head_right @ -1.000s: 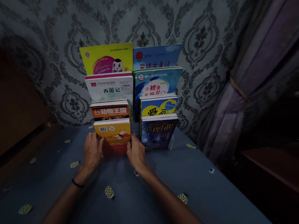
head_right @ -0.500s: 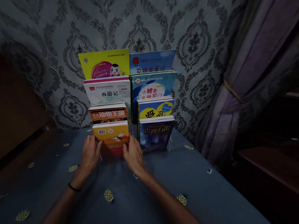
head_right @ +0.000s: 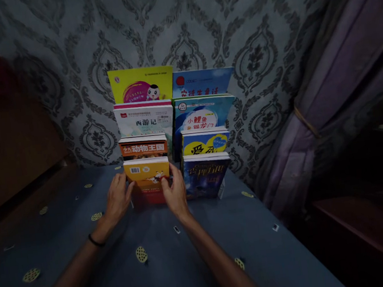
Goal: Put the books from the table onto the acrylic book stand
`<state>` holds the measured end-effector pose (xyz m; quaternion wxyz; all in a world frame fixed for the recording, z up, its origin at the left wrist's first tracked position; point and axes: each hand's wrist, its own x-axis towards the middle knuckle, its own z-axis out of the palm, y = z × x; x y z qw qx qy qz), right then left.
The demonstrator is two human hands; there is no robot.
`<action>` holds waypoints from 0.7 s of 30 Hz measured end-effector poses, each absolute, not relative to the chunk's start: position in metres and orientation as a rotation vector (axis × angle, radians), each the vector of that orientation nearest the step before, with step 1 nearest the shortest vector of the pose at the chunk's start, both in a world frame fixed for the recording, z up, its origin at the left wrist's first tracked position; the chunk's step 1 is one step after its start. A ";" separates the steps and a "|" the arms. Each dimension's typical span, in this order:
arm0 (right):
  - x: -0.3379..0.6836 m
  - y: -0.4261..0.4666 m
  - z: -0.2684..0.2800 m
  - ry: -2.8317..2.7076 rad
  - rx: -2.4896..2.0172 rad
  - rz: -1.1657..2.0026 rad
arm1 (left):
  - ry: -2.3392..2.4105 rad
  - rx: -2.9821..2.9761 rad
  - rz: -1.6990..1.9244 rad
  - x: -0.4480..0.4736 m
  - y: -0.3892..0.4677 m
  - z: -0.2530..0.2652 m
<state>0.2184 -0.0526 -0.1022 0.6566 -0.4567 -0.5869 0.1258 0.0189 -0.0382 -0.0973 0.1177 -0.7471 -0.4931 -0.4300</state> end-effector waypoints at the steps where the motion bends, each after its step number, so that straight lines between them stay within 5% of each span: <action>1: 0.219 -0.053 -0.102 -1.330 -1.028 0.299 | -1.441 -2.189 -1.254 0.019 -0.038 -0.097; 21: 0.184 -0.024 -0.063 -0.887 -1.188 0.370 | -1.507 -2.246 -1.302 0.018 -0.033 -0.095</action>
